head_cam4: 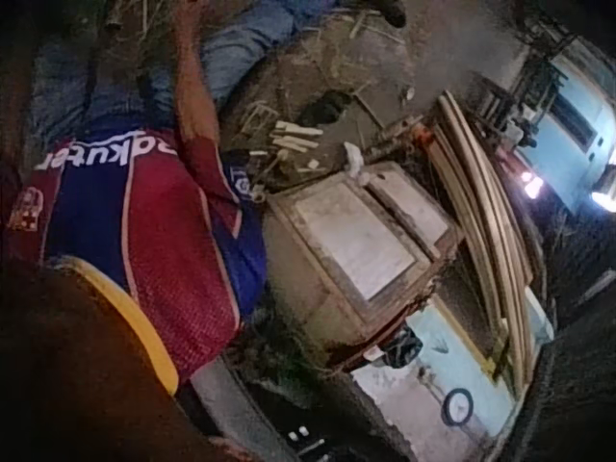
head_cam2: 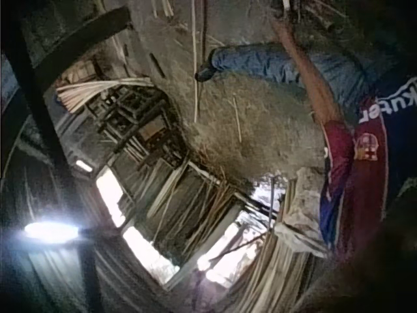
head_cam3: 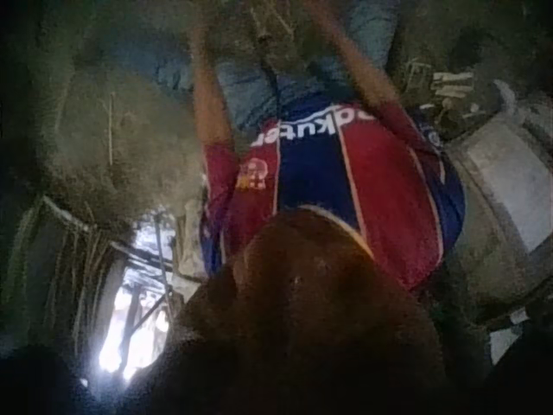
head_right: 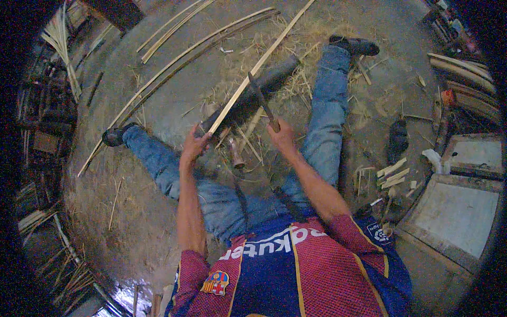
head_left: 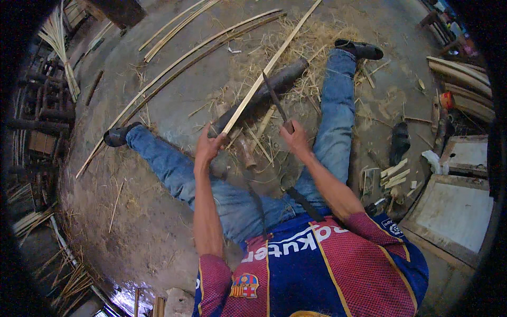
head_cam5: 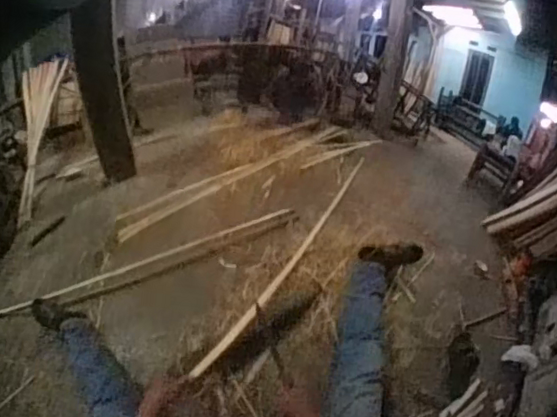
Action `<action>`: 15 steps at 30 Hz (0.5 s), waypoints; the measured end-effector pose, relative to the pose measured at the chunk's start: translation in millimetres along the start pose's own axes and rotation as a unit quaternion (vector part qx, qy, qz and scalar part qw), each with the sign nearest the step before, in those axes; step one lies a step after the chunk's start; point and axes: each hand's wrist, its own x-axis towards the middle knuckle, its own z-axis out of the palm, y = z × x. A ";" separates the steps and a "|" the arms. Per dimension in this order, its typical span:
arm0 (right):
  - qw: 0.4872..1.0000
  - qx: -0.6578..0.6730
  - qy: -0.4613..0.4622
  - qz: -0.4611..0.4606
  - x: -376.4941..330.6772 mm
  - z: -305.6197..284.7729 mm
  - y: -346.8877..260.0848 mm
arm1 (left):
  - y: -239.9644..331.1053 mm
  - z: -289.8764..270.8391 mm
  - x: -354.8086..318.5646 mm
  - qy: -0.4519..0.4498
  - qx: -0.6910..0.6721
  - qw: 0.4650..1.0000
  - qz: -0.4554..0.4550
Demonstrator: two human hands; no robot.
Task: The person sits on the floor and uses a knife to shave thin strips from a long bamboo rod, holding it against a cylindrical support. The person repeatedly scrapes the bamboo to thin it and occasionally adjusts the rod's position.
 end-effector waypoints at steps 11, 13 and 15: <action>0.967 -0.247 -0.058 0.036 36.7 -10.6 14.6 | -31.5 -35.0 -117.1 -0.079 0.004 0.991 -0.110; 0.964 -0.242 -0.099 0.048 35.7 -6.1 11.5 | -46.7 -35.5 -113.3 -0.073 0.062 0.995 -0.034; 0.963 -0.230 -0.128 0.050 32.3 -4.7 9.2 | -37.3 -17.0 -93.4 0.081 0.203 0.973 0.077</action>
